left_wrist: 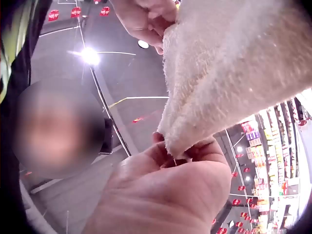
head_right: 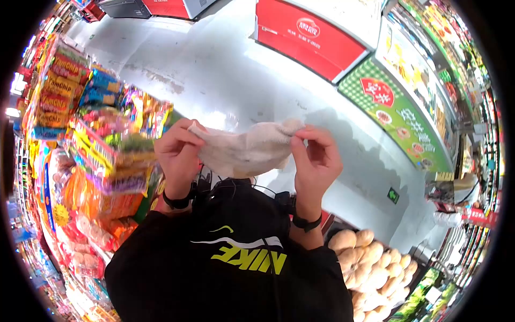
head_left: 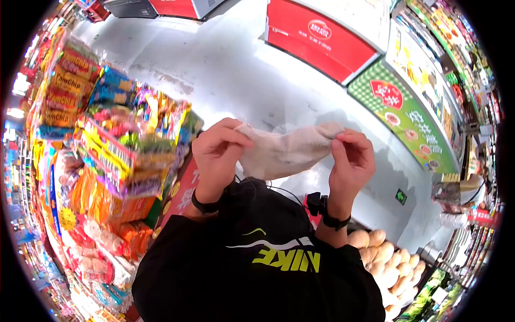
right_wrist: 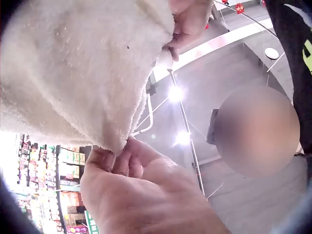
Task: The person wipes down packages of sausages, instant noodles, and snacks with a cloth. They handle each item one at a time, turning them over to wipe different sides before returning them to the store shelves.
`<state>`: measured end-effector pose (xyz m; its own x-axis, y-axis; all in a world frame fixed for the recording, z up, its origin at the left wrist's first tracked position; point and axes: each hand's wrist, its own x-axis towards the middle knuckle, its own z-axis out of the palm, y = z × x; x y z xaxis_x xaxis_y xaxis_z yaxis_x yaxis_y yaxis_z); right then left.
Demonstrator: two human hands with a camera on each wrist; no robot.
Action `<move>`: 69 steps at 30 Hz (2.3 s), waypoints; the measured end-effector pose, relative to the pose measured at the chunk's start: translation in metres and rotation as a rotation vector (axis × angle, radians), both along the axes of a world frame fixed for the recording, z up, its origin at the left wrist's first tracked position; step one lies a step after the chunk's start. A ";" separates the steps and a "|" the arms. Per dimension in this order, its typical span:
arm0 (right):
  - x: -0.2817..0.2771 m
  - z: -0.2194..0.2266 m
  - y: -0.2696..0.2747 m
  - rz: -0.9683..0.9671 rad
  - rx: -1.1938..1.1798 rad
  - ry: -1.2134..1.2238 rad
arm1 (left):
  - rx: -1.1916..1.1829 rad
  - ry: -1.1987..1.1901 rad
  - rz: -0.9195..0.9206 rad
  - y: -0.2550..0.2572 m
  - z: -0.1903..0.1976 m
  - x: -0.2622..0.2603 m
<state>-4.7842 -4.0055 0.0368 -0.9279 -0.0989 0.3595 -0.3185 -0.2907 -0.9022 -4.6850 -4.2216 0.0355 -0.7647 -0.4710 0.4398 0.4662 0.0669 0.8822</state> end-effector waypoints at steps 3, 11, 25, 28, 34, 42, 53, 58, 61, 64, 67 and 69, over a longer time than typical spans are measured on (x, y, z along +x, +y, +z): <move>-0.084 0.025 -0.044 -0.001 0.015 0.095 | -0.007 0.086 0.060 -0.043 0.017 -0.081; -0.288 0.027 -0.150 -0.078 0.093 0.238 | -0.001 0.117 0.159 -0.136 0.050 -0.261; -0.669 0.091 -0.404 0.207 -0.265 0.733 | -0.093 0.408 -0.340 -0.372 0.120 -0.607; -0.732 0.090 -0.465 0.310 -0.406 0.702 | -0.433 0.508 0.028 -0.435 0.112 -0.649; -0.851 0.071 -0.595 0.167 -0.278 0.853 | -1.149 0.699 0.523 -0.600 0.086 -0.767; -1.001 0.077 -0.752 0.015 -0.178 0.759 | -0.337 0.447 -0.406 -0.755 0.118 -0.967; -1.268 0.034 -0.949 -0.140 -0.323 0.665 | -0.329 0.343 -0.221 -0.915 0.090 -1.237; -1.395 0.040 -1.003 -0.048 -0.305 0.671 | -0.303 0.345 -0.222 -0.978 0.096 -1.364; -1.462 0.046 -1.024 -0.075 -0.156 0.669 | -0.250 0.357 -0.232 -1.012 0.091 -1.438; -1.540 0.042 -1.050 -0.062 -0.136 0.728 | -0.204 0.367 -0.245 -1.042 0.079 -1.520; -1.613 0.034 -1.075 0.060 -0.015 0.797 | -0.147 0.381 -0.240 -1.076 0.064 -1.599; -1.659 0.029 -1.095 0.119 0.034 0.784 | -0.106 0.378 -0.238 -1.097 0.055 -1.653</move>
<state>-6.4427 -5.1001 0.0660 -0.3884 -0.2039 0.8986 -0.8331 -0.3390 -0.4370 -6.3382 -5.3181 0.0909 -0.6226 -0.2391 0.7452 0.7675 -0.0004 0.6411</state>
